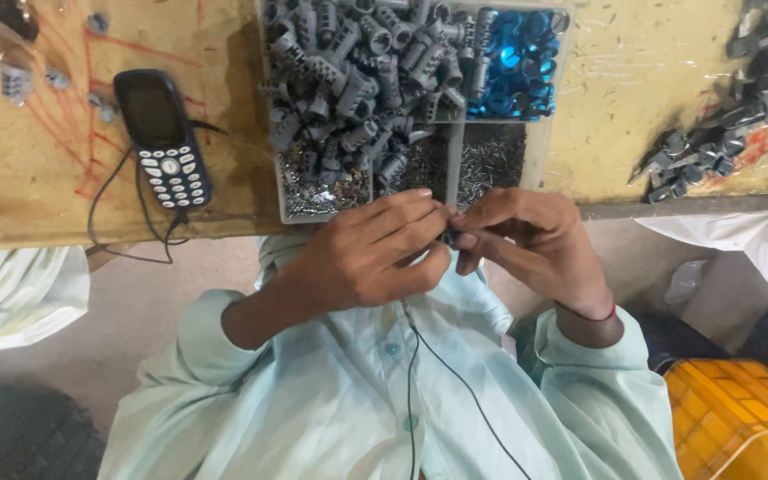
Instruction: The person sits at a workbench assembling small ignition-cap style components. They repeatedly pick grey ribbed caps, blue caps, and small metal springs or pins from a compartmented tray, fit the metal inserts into the caps by hand, and set finished assemblies on the table beside the tray.
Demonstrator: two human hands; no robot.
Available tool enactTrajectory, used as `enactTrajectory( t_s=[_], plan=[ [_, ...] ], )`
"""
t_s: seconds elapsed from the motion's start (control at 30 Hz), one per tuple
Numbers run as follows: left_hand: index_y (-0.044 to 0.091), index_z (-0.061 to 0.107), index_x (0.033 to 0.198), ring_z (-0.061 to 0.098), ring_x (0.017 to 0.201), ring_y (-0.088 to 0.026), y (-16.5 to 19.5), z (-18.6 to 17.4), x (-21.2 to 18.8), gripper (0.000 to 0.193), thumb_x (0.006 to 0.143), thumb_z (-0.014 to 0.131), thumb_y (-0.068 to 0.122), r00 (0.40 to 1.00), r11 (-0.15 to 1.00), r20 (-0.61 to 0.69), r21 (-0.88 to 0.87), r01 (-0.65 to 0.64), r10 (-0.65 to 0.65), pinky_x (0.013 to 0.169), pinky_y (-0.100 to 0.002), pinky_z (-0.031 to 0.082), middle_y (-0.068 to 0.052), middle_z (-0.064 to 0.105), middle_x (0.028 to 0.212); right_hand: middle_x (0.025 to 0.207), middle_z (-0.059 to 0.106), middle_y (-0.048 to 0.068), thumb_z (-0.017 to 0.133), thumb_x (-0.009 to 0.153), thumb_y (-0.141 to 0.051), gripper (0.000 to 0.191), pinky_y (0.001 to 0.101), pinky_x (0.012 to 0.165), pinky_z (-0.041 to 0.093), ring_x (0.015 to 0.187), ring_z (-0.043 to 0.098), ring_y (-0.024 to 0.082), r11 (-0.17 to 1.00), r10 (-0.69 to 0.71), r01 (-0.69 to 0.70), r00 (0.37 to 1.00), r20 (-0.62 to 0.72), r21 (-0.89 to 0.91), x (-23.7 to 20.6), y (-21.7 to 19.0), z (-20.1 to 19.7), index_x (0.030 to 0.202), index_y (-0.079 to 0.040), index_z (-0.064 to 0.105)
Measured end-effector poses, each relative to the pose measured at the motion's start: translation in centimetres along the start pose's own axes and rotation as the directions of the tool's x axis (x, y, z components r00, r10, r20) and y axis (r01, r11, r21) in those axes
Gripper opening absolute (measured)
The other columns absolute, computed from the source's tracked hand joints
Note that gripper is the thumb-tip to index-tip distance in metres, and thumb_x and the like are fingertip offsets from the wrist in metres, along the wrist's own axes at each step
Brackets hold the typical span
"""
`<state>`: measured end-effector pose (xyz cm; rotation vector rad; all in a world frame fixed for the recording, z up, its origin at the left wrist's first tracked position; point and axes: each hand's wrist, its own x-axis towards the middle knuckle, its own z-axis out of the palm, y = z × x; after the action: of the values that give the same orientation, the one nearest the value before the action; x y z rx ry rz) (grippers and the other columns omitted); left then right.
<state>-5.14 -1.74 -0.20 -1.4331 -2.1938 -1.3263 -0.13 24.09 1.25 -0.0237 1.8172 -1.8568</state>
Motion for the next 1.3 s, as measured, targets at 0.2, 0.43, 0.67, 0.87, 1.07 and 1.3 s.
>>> enactTrajectory(
  t_s=[0.2,0.43,0.67,0.87,1.07,1.3],
  plan=[
    [-0.001,0.07,0.113,0.07,0.097,-0.027,1.6,1.8,0.6,0.031,0.084,0.078,-0.002,0.912,0.829,-0.042,-0.436,0.351,-0.408,0.087,-0.037,0.061,-0.008,0.073,0.108,0.105,0.067,0.012,0.067,0.104,-0.003,0.04,0.0311,0.074,0.061,0.084,0.072,0.019,0.919,0.14,-0.198,0.972,0.188,0.341,1.8,-0.7,1.2,0.127,-0.006,0.034],
    [0.003,0.071,0.111,0.065,0.096,-0.026,2.8,2.9,-0.3,0.034,0.079,0.085,0.0,0.9,0.842,-0.03,-0.366,0.395,-0.435,0.086,-0.038,0.055,-0.007,0.069,0.101,0.111,0.067,0.012,0.065,0.094,0.002,0.031,0.0325,0.074,0.062,0.09,0.071,0.019,0.885,-0.038,-0.043,0.986,-0.164,-0.464,-1.1,-3.1,-3.1,0.125,-0.004,0.061],
    [0.005,0.068,0.111,0.065,0.097,-0.026,1.5,2.4,0.7,0.035,0.08,0.084,-0.002,0.885,0.799,0.073,-0.4,0.449,-0.46,0.085,-0.038,0.054,-0.007,0.069,0.1,0.11,0.06,0.014,0.075,0.102,0.001,0.013,0.0402,0.086,0.054,0.103,0.063,0.027,0.341,-0.317,-0.3,0.856,-0.409,-0.891,-7.5,1.4,-13.6,0.112,-0.003,0.066],
    [0.004,0.064,0.115,0.067,0.1,-0.025,1.8,2.4,0.9,0.037,0.084,0.082,-0.003,0.893,0.788,0.061,-0.445,0.424,-0.446,0.086,-0.037,0.054,-0.007,0.07,0.104,0.112,0.06,0.011,0.062,0.118,-0.011,0.013,0.0322,0.088,0.05,0.086,0.056,0.017,0.911,-0.404,0.267,0.735,-0.545,-0.314,-5.1,1.2,-11.3,0.118,-0.004,0.051],
    [-0.001,0.058,0.125,0.067,0.103,-0.026,2.1,2.0,-0.3,0.041,0.09,0.079,-0.006,0.932,0.887,-0.03,-0.319,0.333,-0.36,0.09,-0.042,0.052,-0.009,0.068,0.113,0.089,0.066,0.012,0.067,0.094,0.001,0.022,0.0372,0.064,0.052,0.071,0.065,0.028,0.713,-0.412,0.361,0.909,0.056,-0.601,-1.9,0.8,-0.6,0.111,-0.006,0.056],
    [-0.003,0.059,0.126,0.066,0.104,-0.029,1.8,1.0,-1.9,0.037,0.092,0.073,-0.007,0.954,0.932,-0.034,-0.229,0.281,-0.296,0.09,-0.042,0.053,-0.013,0.066,0.114,0.091,0.064,0.013,0.067,0.092,0.008,0.029,0.0405,0.063,0.052,0.073,0.065,0.03,0.556,-0.33,0.228,0.943,0.039,-0.799,-1.1,-2.8,2.5,0.116,-0.001,0.052]
  ],
)
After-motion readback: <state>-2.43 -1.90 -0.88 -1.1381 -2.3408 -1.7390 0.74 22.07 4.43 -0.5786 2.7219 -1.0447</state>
